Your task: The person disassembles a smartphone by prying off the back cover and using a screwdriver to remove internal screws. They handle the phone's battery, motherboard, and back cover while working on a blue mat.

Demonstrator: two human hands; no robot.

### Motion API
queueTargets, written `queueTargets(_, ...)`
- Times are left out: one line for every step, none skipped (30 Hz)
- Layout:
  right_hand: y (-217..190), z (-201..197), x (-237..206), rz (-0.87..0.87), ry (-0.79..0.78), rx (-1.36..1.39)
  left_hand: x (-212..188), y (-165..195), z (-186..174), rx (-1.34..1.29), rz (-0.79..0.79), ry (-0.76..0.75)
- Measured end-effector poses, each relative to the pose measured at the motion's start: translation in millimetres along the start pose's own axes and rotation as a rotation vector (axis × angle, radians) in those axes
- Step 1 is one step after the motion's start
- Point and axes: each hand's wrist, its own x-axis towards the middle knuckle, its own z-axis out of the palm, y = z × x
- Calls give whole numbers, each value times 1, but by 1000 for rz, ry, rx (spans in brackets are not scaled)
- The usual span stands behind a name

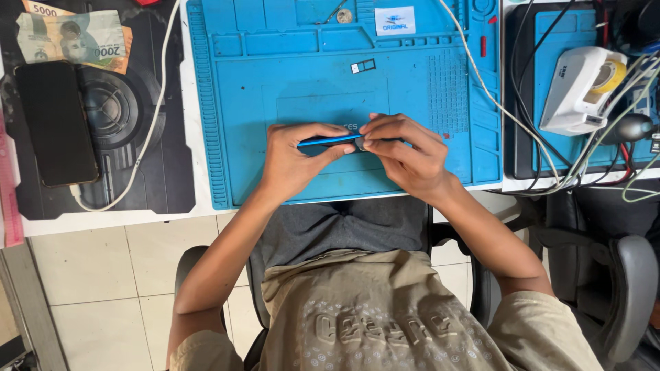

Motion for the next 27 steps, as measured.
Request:
queueTargets(-1, 0, 1, 7, -9, -3, 0, 0, 0, -4, -6, -3)
queueTargets(-2, 0, 2, 13, -18, -6, 0, 0, 0, -8, -11, -5)
queueTargets(-3, 0, 4, 13, -25, -7, 0, 0, -1, -12, -16, -8)
queueTargets(-3, 0, 4, 16, -32, -10, 0, 0, -1, -10, -12, -8)
queueTargets(-5, -1, 5, 21, -38, -13, 0, 0, -1, -8, -10, -10)
queueTargets(-6, -1, 5, 30, -36, -19, -1, -1, -1, -7, -6, -12)
queueTargets(-7, 0, 5, 39, -34, -26, -1, -1, 0, -10, 6, -11)
queueTargets(-8, 1, 5, 46, -31, -31, -1, -1, 0, -10, 20, -9)
queueTargets(-8, 2, 4, 45, -27, -49, -1, -2, 0, -11, 32, -6)
queueTargets(-9, 4, 4, 44, -24, -65, -2, -3, 0, -21, 36, -4)
queueTargets(-9, 6, 4, 42, -22, -82, -2, -3, 1, -33, 40, -1)
queueTargets(-8, 10, 3, 9, -7, -96, -2, -4, 1, -44, 44, 1)
queueTargets(-8, 13, 3, -24, 9, -109, -2, -5, 1, -31, 40, 2)
queueTargets(-6, 16, 4, -59, 24, -123, -3, -6, 1, -18, 37, 4)
queueTargets(-5, 17, 4, -97, 23, -143, -3, -6, 1, -5, 32, 6)
queueTargets(-3, 19, 5, -136, 22, -161, -4, -7, 2, -10, 32, 15)
queueTargets(-2, 20, 6, -176, 22, -177, -4, -7, 2, -13, 32, 24)
queueTargets(-2, 21, 6, -184, 9, -186, -4, -8, 2, -18, 34, 33)
queueTargets(-2, 21, 7, -191, -4, -196, -4, -8, 2, -17, 36, 32)
queueTargets(-3, 21, 7, -197, -16, -207, -3, -9, 2, -15, 39, 30)
queueTargets(-3, 21, 8, -146, -6, -178, -3, -9, 2, -14, 42, 30)
queueTargets(-4, 21, 8, -94, 4, -150, -2, -9, 2, -5, 40, 32)
queueTargets(-5, 21, 9, -41, 15, -122, -2, -8, 2, 3, 38, 32)
queueTargets(-5, 20, 9, -2, 5, -85, -2, -8, 2, 11, 36, 32)
queueTargets(-5, 20, 10, 36, -5, -45, -3, -7, 2, 22, 31, 33)
queueTargets(-4, 19, 10, 72, -12, -5, -3, -7, 2, 34, 28, 33)
queueTargets(-4, 19, 10, 45, -7, -12, -3, -6, 1, 46, 28, 34)
